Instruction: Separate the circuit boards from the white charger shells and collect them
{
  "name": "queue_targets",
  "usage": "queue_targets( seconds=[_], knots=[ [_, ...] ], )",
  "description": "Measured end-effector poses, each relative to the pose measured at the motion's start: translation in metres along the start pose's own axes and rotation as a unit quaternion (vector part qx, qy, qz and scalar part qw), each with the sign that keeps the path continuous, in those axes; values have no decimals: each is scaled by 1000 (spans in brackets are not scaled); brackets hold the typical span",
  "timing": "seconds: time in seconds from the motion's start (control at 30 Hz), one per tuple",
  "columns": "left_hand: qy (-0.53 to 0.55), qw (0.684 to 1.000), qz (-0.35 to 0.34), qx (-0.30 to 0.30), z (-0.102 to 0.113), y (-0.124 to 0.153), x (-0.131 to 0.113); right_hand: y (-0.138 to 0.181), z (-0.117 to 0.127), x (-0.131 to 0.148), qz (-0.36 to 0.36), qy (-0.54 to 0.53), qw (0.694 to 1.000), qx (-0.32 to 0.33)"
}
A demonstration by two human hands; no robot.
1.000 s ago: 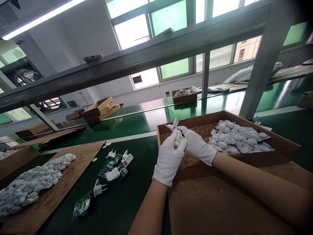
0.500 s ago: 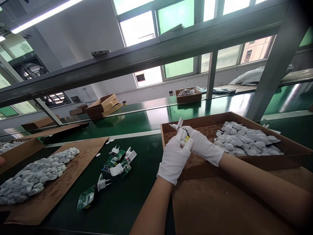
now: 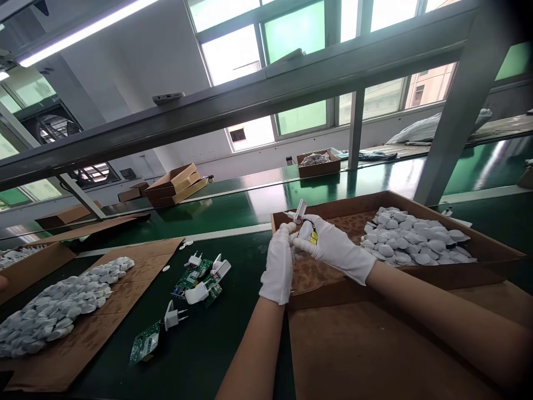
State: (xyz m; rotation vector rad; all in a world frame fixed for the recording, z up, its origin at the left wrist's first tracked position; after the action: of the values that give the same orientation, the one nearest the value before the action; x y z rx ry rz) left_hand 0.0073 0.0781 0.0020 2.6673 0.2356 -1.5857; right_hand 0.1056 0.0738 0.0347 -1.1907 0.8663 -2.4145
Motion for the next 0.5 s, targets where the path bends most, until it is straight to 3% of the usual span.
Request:
queue_targets(
  seconds=[0.17, 0.5],
  knots=[
    [-39, 999, -10, -1, 3, 4, -2, 3, 4, 9, 38, 46, 998, -12],
    [56, 996, 42, 48, -10, 10, -3, 6, 7, 16, 110, 66, 990, -50]
  ],
)
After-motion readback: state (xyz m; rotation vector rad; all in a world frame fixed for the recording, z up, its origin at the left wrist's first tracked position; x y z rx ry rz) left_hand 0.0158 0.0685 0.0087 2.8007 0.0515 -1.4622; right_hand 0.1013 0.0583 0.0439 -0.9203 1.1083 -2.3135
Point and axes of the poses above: each hand's wrist, its own y-axis away from the middle knuckle, its own z-axis out of the back of the hand, x = y × z, the point moved 8 cm from there along -y, towards the middle knuckle, and after that the axes turned 13 degrees about -x, right-handed, at the moved point
